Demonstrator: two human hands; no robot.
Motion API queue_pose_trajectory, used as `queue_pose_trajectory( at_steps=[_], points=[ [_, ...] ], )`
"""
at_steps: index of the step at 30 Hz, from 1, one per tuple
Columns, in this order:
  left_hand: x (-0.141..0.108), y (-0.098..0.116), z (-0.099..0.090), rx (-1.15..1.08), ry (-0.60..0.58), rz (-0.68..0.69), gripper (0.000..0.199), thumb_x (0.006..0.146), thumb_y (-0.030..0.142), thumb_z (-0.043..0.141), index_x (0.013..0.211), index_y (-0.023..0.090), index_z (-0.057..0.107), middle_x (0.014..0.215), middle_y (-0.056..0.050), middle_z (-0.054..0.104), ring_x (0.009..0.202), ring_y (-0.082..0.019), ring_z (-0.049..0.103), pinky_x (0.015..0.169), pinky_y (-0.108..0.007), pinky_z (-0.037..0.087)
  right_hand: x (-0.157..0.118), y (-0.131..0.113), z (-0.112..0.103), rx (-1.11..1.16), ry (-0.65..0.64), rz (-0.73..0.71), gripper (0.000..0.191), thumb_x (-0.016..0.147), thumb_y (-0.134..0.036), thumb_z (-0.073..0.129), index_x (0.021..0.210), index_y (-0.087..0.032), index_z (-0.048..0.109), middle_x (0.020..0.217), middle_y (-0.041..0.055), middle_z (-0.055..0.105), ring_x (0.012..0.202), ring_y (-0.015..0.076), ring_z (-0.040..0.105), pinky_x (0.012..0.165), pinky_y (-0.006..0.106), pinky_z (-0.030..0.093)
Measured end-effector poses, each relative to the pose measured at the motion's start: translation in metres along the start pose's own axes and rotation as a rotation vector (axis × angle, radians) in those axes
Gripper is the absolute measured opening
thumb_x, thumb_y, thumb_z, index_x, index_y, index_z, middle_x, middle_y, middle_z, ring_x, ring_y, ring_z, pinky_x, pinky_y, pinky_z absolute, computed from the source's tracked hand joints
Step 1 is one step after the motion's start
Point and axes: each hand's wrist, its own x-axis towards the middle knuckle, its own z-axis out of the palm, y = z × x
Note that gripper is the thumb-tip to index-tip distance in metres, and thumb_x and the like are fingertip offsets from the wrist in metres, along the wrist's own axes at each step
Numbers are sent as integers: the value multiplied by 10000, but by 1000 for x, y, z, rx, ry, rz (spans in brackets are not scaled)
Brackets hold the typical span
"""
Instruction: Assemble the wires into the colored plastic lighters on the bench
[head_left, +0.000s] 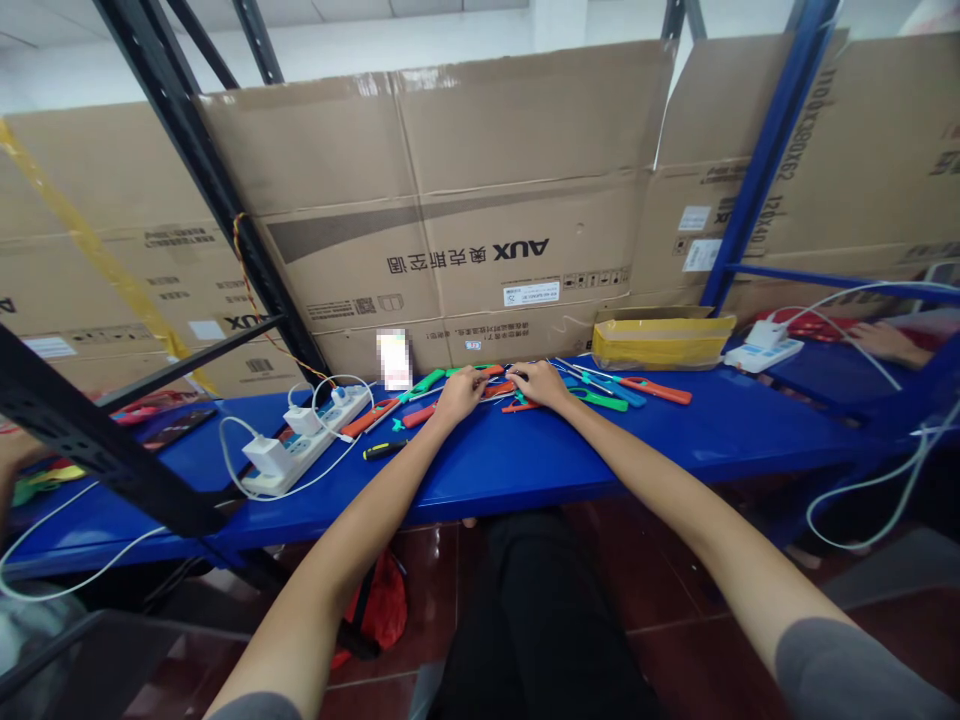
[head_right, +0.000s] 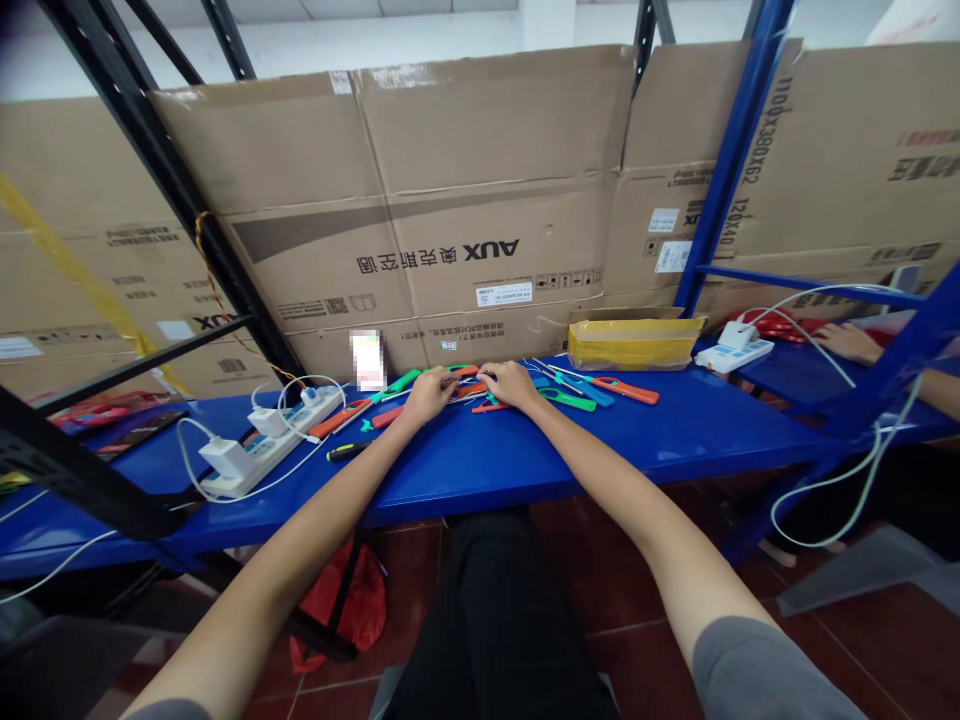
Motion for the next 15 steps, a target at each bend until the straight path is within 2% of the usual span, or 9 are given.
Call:
queue_pose_trajectory(
  at_steps=[15],
  points=[
    [0, 1, 3, 11, -29, 28, 322, 992, 179, 611, 1242, 190, 813, 1023, -82, 752, 899, -203, 697, 901, -301, 543, 1, 2, 1, 136, 19, 50, 213, 1030, -332, 654, 1079, -295, 858, 1012, 17, 854, 898, 224, 813, 829, 276, 579]
  ],
)
